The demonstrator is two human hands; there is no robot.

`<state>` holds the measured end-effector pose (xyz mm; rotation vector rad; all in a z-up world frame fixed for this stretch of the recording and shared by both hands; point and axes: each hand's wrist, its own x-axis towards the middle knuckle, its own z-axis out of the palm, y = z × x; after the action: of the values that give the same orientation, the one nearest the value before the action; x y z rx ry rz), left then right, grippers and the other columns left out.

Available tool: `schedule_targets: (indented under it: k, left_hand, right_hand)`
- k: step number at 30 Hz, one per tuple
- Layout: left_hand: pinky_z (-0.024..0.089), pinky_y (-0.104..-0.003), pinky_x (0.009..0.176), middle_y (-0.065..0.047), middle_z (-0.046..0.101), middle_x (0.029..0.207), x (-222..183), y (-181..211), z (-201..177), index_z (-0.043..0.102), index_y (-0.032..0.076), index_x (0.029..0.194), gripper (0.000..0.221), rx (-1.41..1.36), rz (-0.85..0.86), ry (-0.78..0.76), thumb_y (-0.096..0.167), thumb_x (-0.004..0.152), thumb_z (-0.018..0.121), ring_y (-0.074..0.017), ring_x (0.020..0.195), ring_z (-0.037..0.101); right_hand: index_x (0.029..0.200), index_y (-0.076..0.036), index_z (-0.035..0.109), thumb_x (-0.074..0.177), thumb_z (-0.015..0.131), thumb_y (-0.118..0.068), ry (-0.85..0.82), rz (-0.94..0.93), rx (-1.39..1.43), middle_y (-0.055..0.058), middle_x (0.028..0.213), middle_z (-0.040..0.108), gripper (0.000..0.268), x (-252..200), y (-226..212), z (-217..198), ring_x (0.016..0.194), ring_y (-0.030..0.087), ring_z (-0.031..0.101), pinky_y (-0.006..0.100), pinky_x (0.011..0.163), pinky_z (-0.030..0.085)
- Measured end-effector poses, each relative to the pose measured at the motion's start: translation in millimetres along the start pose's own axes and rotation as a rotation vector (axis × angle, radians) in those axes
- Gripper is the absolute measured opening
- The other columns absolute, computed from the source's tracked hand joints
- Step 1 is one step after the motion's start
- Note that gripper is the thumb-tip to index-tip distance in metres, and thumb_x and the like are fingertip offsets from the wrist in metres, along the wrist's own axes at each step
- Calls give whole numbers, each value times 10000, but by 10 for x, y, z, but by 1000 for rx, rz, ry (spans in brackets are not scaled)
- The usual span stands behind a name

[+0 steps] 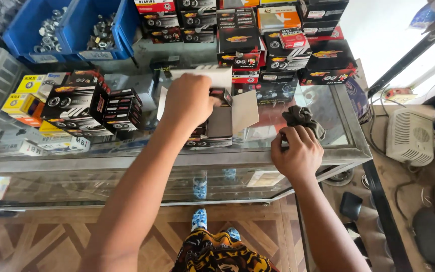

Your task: Organizing and checking boxes of mechanical bearings on a store counter.

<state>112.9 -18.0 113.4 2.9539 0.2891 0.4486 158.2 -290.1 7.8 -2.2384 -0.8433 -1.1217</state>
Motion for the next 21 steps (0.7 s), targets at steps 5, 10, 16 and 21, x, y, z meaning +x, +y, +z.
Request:
schedule_targets:
  k: [5, 10, 16, 21]
  left_hand:
    - [632, -501, 598, -200, 684, 715, 316, -30, 138, 751, 5, 839, 289, 109, 86, -24, 205, 686, 893, -427, 719, 752]
    - [632, -509, 596, -215, 667, 753, 198, 25, 185, 732, -33, 867, 258, 85, 135, 15, 129, 715, 863, -445, 714, 743]
    - [590, -526, 702, -153, 590, 926, -9, -133, 442, 744, -6, 909, 382, 116, 209, 266, 250, 694, 930, -380, 852, 676]
    - [534, -468, 675, -137, 560, 903, -105, -80, 492, 658, 36, 1005, 231, 177, 459, 626, 74, 803, 762, -372, 823, 639]
  right_hand:
    - [843, -153, 709, 799, 723, -160, 5, 22, -13, 10, 694, 585, 47, 6, -16, -1, 698, 240, 658, 337, 636, 536]
    - [845, -157, 708, 789, 720, -162, 5, 5, -8, 7, 701, 581, 57, -10, 11, 9, 693, 240, 653, 337, 636, 539]
    - [839, -153, 702, 794, 725, -162, 16, 3, -1, 16, 710, 578, 50, -16, 21, 25, 697, 253, 654, 346, 643, 542]
    - [846, -161, 701, 790, 722, -160, 13, -8, -11, 8, 718, 580, 59, -16, 20, 17, 703, 246, 656, 336, 659, 544]
